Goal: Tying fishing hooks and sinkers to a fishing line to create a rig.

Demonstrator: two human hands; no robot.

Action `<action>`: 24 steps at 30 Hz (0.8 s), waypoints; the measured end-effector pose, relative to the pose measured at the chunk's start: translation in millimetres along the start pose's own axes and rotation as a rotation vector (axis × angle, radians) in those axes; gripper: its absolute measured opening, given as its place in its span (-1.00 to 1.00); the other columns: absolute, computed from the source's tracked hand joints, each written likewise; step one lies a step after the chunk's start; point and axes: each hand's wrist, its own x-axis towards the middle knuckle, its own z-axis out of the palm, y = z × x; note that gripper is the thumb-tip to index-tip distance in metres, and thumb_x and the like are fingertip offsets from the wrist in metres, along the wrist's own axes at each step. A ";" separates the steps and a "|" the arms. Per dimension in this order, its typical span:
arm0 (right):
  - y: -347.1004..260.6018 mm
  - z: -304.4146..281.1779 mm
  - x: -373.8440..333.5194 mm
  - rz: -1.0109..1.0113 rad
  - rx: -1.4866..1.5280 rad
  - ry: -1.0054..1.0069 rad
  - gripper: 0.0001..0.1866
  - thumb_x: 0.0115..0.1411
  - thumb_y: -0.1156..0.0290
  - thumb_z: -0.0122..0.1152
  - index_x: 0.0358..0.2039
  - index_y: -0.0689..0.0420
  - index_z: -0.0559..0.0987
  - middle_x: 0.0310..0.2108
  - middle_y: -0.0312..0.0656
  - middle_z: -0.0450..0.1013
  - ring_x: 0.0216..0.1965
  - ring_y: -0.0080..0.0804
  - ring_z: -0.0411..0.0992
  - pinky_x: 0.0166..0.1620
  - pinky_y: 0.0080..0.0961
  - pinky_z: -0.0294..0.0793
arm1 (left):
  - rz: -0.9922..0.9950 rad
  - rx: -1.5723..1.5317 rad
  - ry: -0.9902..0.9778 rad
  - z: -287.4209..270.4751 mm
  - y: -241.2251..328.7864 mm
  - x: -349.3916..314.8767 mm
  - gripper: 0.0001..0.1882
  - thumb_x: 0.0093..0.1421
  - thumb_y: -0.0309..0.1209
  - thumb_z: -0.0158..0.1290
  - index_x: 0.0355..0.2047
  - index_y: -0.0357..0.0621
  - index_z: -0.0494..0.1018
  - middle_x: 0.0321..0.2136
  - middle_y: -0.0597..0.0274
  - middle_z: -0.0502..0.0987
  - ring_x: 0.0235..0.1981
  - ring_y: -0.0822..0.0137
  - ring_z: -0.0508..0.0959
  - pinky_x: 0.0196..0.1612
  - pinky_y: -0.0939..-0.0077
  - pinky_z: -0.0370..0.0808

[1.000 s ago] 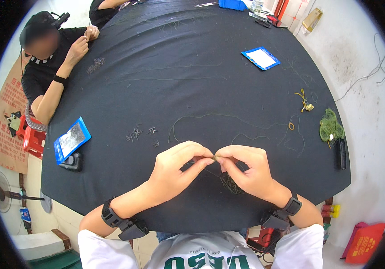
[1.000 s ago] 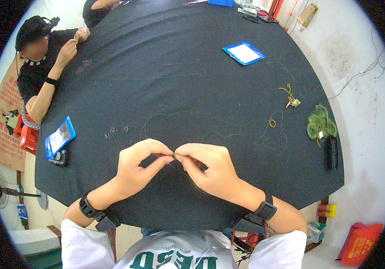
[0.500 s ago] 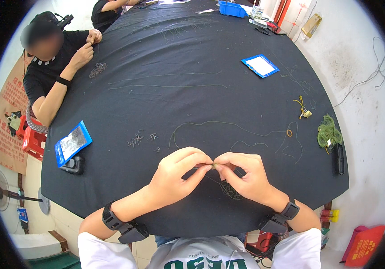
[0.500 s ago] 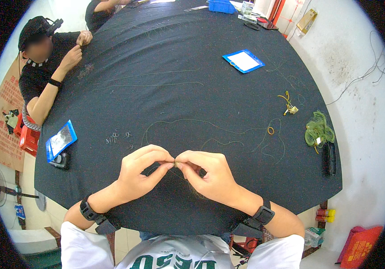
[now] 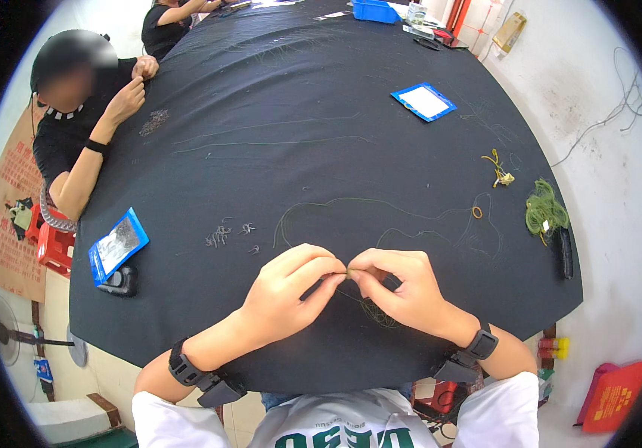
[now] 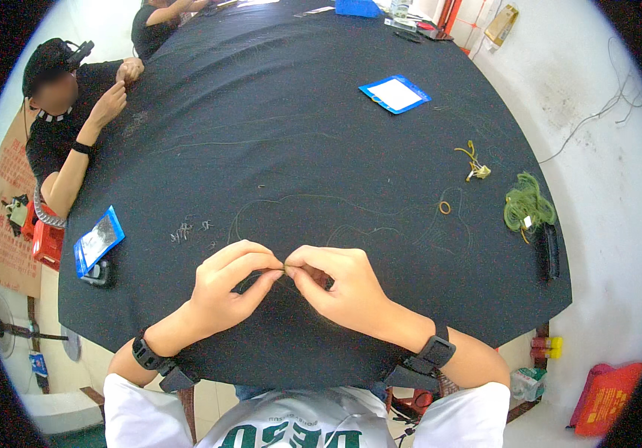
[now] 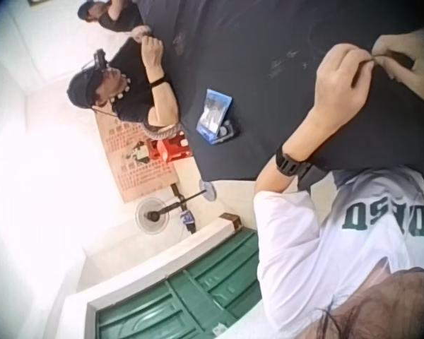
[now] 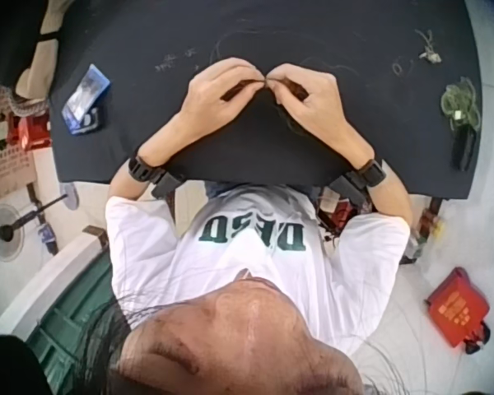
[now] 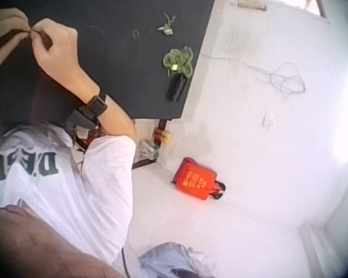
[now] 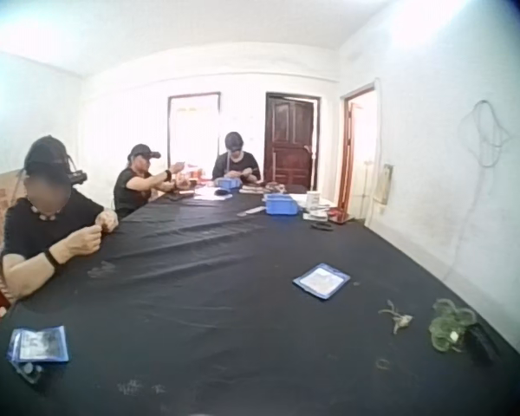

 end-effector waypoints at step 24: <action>-33.7 -98.8 7.8 0.117 -0.261 0.066 -0.92 0.08 0.53 0.13 -0.47 0.27 0.54 -0.55 -0.27 0.48 -0.49 -0.61 0.46 -0.38 -0.70 0.41 | -0.594 -1.204 0.365 -79.6 -4.3 20.1 -0.85 0.24 -0.46 -0.08 -0.21 -0.26 0.31 -0.41 0.32 0.31 -0.43 0.54 0.31 -0.33 0.64 0.37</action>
